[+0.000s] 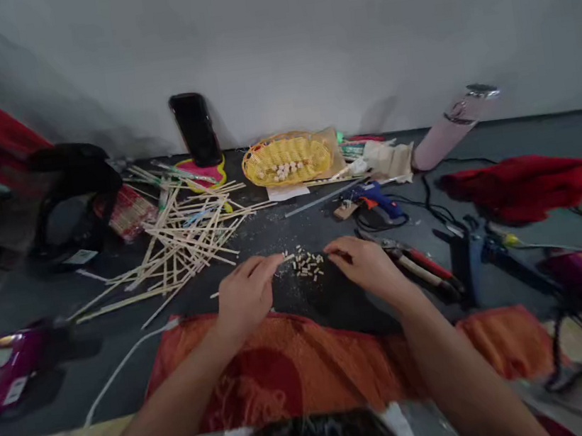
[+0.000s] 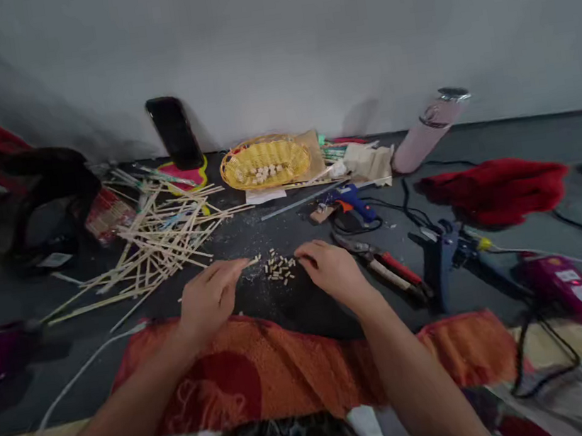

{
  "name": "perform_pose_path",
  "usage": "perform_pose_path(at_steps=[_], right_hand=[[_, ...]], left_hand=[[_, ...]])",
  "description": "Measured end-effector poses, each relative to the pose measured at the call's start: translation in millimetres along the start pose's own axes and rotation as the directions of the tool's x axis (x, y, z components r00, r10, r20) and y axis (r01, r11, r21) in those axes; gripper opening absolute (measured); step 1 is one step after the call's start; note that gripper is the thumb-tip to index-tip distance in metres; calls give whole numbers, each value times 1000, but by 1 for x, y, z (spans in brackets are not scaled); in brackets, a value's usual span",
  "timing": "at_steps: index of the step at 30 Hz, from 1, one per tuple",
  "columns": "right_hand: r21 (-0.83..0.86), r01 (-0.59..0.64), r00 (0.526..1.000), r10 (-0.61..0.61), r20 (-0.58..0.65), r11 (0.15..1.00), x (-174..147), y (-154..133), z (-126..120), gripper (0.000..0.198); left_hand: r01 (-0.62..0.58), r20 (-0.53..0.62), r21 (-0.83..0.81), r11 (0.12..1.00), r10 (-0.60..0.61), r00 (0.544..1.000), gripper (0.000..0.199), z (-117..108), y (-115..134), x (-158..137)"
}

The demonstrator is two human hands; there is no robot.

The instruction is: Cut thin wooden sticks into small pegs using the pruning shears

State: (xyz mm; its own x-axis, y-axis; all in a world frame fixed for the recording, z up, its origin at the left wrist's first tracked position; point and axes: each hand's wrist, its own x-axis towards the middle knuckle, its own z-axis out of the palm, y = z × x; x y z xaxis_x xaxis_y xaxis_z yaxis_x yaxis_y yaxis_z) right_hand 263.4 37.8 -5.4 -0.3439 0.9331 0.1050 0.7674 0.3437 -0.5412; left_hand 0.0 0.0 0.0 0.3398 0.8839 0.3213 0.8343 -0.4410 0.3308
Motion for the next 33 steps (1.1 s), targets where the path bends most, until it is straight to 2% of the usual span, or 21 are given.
perform_pose_path(at_steps=[7,15,23,28,33], right_hand=[[33,134,984,-137,116,990,-1,-10,2,22],[-22,114,985,-110,132,993,-3,-13,7,11],[-15,147,984,-145,102,989,-2,-18,9,20],[-102,96,994,-89,69,990,-2,-18,13,26],[-107,88,995,-83,50,990,-2,-17,17,22]], left_hand=[[65,88,99,993,-73,993,52,-6,4,4],[71,135,79,994,-81,988,54,-6,5,5],[51,130,70,996,-60,990,52,-5,4,5],[39,119,70,997,-48,992,52,-3,3,5],[28,119,72,997,-36,992,50,-1,2,4]])
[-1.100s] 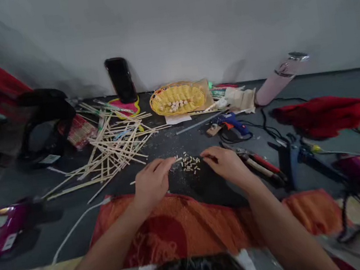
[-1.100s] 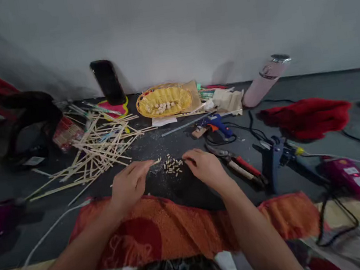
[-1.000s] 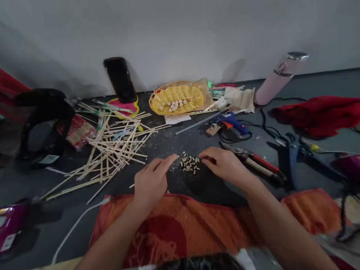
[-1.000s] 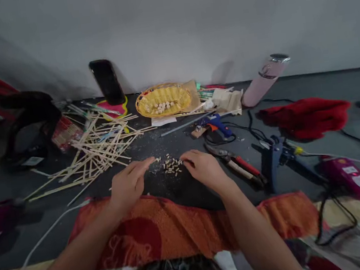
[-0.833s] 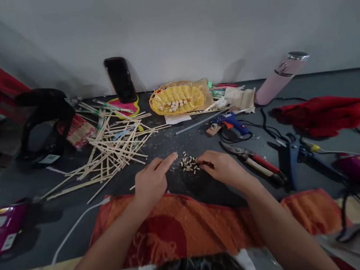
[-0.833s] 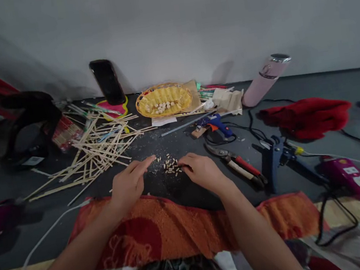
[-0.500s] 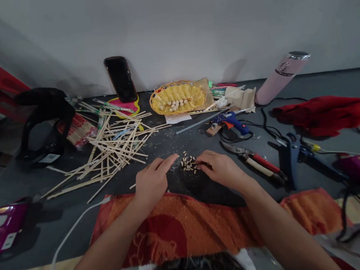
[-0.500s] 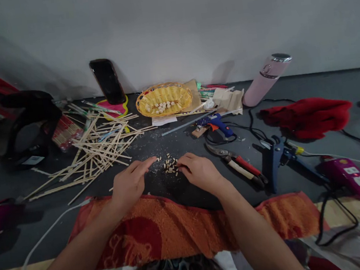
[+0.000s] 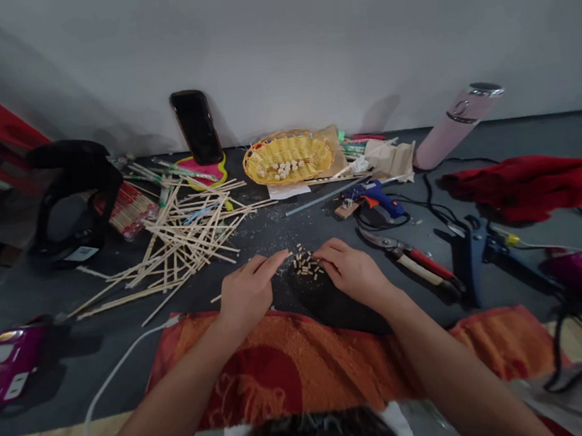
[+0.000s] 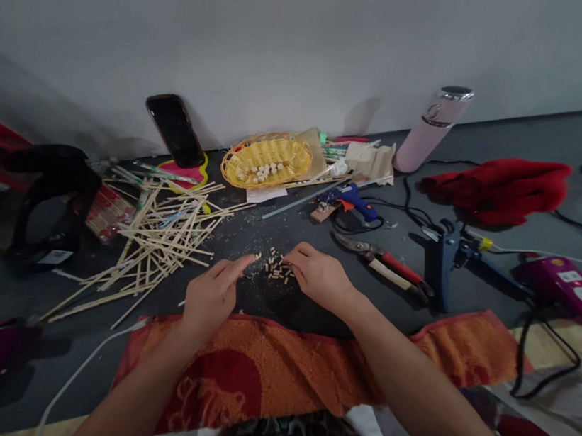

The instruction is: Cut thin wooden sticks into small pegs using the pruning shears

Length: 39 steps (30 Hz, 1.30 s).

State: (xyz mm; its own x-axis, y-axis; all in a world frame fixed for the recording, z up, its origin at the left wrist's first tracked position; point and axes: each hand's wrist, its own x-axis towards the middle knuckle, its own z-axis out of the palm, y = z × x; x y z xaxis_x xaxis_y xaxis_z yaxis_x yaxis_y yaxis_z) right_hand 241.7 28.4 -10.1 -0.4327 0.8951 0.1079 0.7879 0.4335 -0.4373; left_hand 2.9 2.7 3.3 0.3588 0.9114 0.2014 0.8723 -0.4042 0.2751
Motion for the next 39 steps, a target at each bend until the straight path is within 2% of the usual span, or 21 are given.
perform_pose_path(at_steps=[9,18,25,35,39], right_hand=[[30,11,998,-9,-60,999,5,-3,6,20],[-51,37,992,-43,-118,998,12,-5,7,27],[-71,52,994,-59,-93,996,16,-5,11,23],[-85,75,996,-79,-40,994,19,-6,5,19],[-64,105,993,-108,-50,992,19,-6,6,18]], left_hand=[[-1,26,5,1000,1,1000,51,3,0,1],[2,36,-23,1000,-2,999,49,5,-1,1],[-7,37,-22,1000,8,999,48,6,-2,0],[10,53,-12,1000,-9,999,49,5,0,1],[1,-1,-25,1000,-1,1000,38,6,1,0]])
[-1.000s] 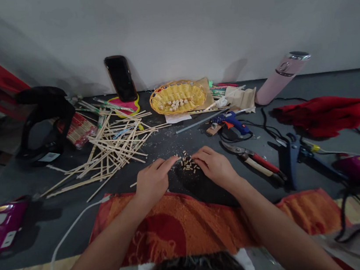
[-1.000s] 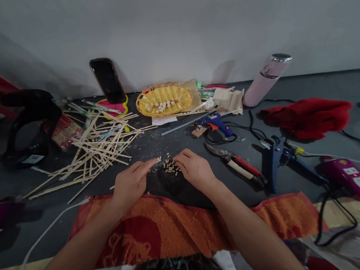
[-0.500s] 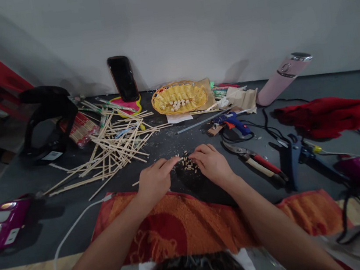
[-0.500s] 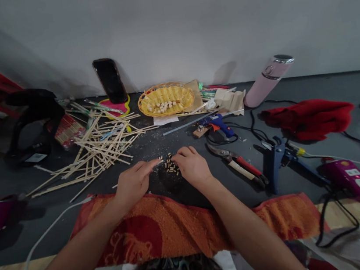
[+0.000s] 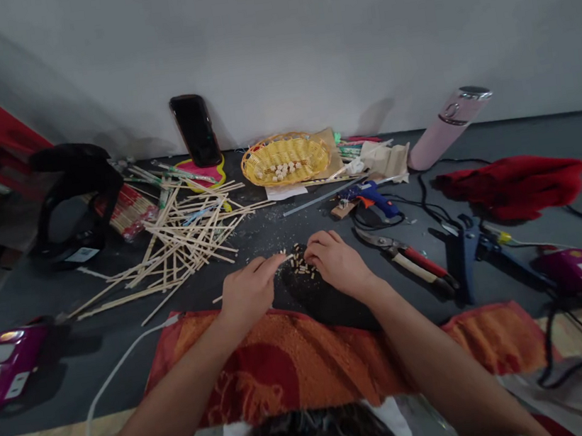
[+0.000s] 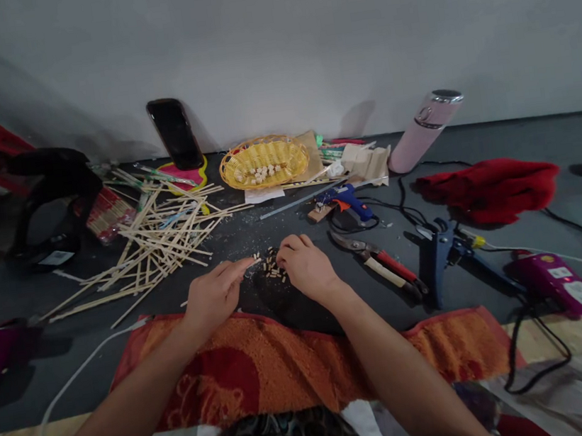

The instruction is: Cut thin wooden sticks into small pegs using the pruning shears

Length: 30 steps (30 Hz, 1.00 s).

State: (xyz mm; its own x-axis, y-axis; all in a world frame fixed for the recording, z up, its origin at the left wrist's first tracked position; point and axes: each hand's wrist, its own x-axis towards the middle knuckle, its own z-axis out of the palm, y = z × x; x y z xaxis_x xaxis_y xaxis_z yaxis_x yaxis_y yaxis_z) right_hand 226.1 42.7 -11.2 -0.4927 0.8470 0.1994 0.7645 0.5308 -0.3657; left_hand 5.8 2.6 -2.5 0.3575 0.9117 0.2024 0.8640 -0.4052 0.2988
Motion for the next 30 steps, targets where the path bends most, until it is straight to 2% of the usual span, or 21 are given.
perform_pose_path(at_steps=[5,8,12,17,24,27,30], right_hand=[[200,-53,986,84,-146,978,-4,-4,-5,19],[334,-28,973,102,-206,942,-9,-11,-10,19],[411,-2,963,113,-245,912,-15,-20,-11,12],[436,-2,965,117,-237,900,-17,-22,-8,10],[393,-2,982,75,-172,920,-15,-17,-11,16],[452,-27,982,107,-153,892,-16,-20,-11,15],[567,-69,978,167,-122,821,-17,-25,-9,12]], left_hand=[[4,-62,-111,994,-11,998,30,-4,1,5],[11,-79,-211,977,-28,997,28,-12,5,11],[26,-54,-294,955,-44,998,25,-21,15,19],[57,-32,-385,921,-75,997,24,-16,27,22],[63,-64,-395,916,-95,993,23,-6,27,14],[51,-77,-401,915,-89,993,22,-6,26,12],[46,-77,-405,913,-84,993,21,-5,26,11]])
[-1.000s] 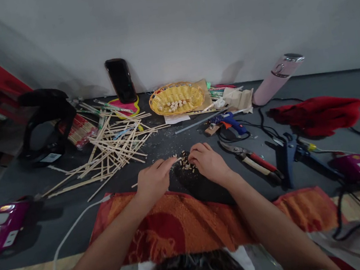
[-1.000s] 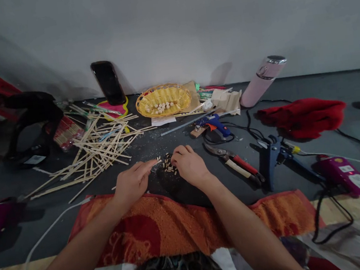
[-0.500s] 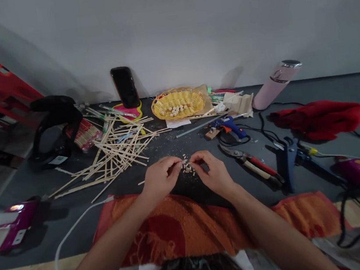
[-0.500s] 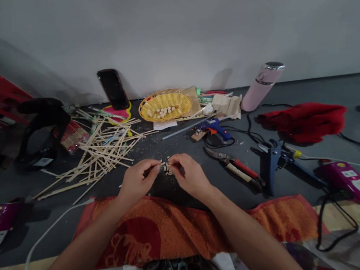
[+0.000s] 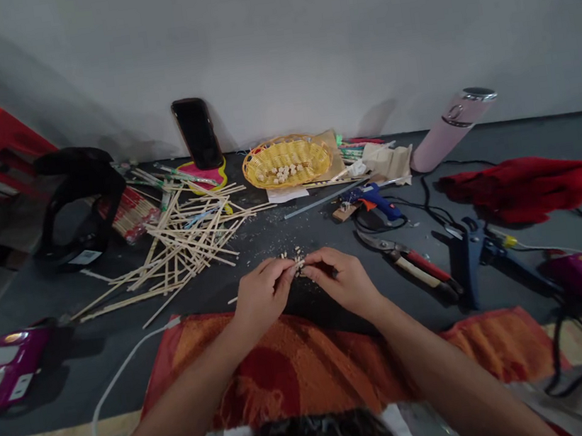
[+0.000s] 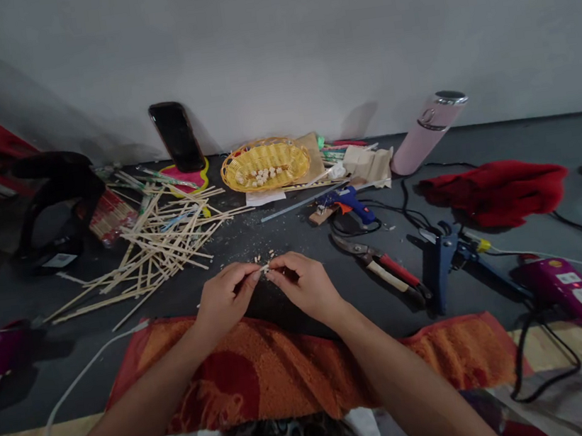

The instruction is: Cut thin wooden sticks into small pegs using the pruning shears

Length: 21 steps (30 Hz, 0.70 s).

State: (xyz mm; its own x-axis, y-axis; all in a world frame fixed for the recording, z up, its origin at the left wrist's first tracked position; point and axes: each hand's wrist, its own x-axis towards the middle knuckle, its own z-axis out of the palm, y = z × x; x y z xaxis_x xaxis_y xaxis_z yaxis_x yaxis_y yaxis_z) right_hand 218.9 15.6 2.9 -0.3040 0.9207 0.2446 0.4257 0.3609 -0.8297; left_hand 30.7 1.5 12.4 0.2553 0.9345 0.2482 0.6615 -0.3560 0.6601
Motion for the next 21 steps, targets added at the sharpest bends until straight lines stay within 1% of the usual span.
perform_pose_path(at_steps=[5,11,14,16,21], right_hand=[[173,-136,989,143,-28,976,-1,-3,7,13],[325,-174,981,192,-25,930,-2,-2,14,12],[409,-190,978,209,-2,893,-2,-3,16,12],[461,-222,971,239,21,859,-1,-4,17,13],[573,-306,943,324,73,761,-1,-10,17,15]], left_hand=[[13,-8,-9,1000,-13,1000,16,2,3,-2],[2,-44,-41,999,-4,999,15,3,5,-5],[-6,-48,-39,999,5,999,14,4,4,-6],[-17,-52,-26,1000,16,998,14,5,4,-6],[-81,-114,-24,996,77,990,12,8,3,-8]])
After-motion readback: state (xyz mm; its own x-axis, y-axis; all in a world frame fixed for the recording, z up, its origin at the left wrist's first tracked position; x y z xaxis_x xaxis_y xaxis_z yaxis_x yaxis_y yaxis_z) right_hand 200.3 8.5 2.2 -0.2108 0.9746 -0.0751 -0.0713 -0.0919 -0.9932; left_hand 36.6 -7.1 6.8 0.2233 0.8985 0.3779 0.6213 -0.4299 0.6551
